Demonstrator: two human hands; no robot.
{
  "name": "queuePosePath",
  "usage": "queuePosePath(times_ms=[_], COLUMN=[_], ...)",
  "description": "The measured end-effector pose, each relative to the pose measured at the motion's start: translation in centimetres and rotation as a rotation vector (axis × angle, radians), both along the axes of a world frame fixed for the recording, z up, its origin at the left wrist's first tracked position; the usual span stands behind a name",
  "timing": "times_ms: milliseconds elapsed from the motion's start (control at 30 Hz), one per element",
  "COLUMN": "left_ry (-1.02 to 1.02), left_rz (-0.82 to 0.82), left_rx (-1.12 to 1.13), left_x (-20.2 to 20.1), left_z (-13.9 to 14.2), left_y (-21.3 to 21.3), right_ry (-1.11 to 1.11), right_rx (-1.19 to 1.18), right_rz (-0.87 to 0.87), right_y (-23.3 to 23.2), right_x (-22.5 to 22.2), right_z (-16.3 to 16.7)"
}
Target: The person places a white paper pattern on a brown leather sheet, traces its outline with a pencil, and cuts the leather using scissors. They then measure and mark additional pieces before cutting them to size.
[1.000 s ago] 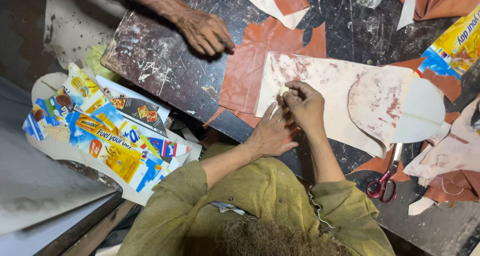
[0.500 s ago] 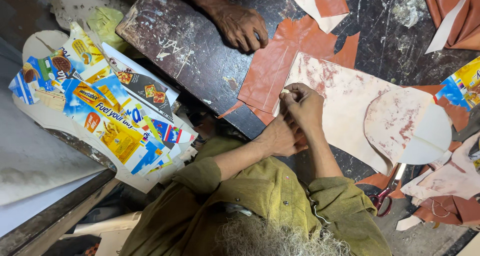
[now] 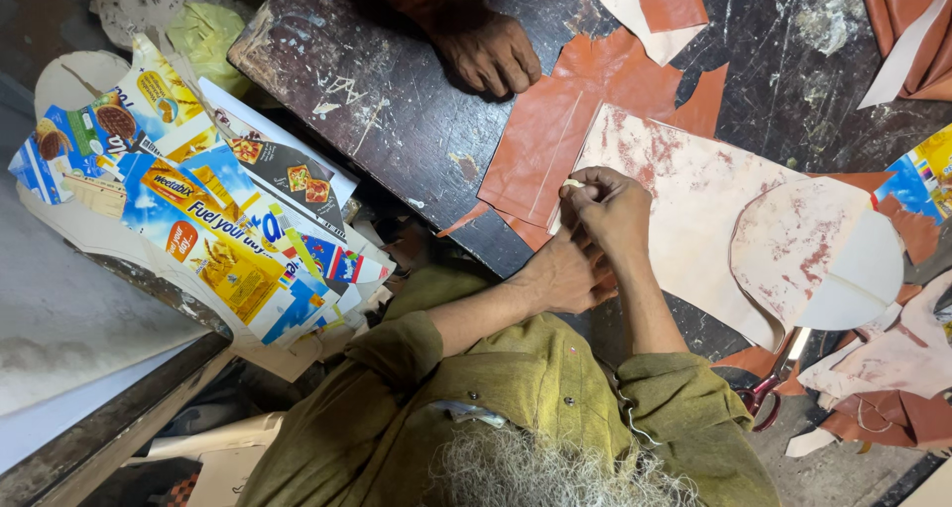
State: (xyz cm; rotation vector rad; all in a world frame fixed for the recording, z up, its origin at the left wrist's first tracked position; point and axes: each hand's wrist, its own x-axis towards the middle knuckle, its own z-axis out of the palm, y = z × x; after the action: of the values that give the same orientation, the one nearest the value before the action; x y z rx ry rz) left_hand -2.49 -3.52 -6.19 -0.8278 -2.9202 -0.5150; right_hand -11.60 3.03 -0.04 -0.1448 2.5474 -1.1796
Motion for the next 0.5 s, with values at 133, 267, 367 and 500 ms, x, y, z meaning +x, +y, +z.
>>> queuePosePath(times_ms=[133, 267, 367, 500], left_ry=[-0.054, 0.019, -0.137, -0.055], left_rz=[-0.027, -0.013, -0.062, -0.017], left_rx=[0.026, 0.036, 0.064, 0.133], left_x=[0.2, 0.1, -0.3, -0.5], left_z=[-0.2, 0.2, 0.8, 1.4], left_y=[0.0, -0.5, -0.9, -0.5], right_ry=[0.006, 0.023, 0.117, 0.138], right_rx=[0.073, 0.091, 0.113, 0.182], right_rz=[-0.011, -0.060, -0.076, -0.090], right_y=[-0.2, -1.0, -1.5, -1.1], right_x=[0.0, -0.6, -2.3, -6.0], right_z=[0.0, 0.3, 0.1, -0.5])
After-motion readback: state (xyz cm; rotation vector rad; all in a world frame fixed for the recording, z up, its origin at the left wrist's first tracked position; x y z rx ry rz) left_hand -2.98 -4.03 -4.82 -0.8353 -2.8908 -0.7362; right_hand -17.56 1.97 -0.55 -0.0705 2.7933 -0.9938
